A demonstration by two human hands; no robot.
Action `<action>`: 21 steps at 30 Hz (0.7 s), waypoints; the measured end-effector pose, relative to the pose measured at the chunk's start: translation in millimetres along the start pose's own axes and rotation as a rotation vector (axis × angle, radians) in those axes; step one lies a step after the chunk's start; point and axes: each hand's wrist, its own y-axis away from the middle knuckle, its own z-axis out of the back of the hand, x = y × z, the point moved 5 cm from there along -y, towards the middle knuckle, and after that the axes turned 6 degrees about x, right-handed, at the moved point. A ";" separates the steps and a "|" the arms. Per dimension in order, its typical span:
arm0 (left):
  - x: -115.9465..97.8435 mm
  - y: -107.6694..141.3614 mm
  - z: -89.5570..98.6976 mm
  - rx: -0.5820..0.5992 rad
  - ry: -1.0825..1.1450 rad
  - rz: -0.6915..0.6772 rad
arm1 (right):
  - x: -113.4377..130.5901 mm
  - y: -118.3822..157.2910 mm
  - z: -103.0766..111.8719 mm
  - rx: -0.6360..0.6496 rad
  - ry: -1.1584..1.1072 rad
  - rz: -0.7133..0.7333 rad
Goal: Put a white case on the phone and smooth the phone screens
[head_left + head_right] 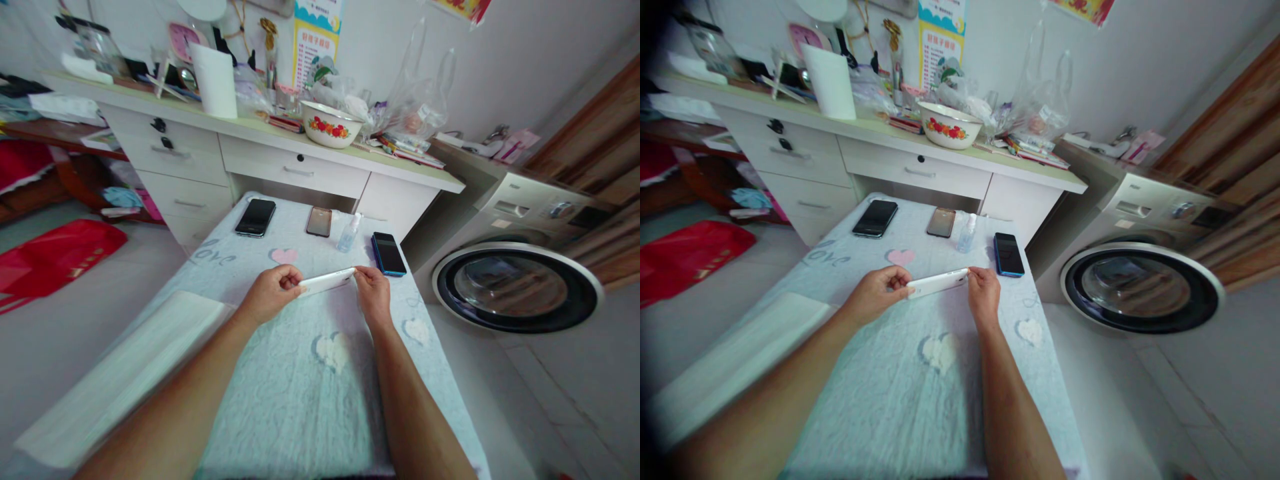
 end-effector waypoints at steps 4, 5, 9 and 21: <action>-0.2 -0.1 0.2 -0.001 -0.004 -0.007 | -9.9 0.7 -4.4 0.050 -0.006 -0.087; -0.2 -0.1 0.1 0.001 -0.004 -0.006 | -10.5 1.0 -5.2 0.065 -0.002 -0.104; 0.4 -0.4 -0.5 0.003 -0.004 -0.003 | -8.3 2.2 -6.2 0.108 0.033 -0.144; -0.1 -0.2 -0.4 0.005 -0.018 0.000 | -10.4 4.3 -7.9 0.148 -0.083 -0.237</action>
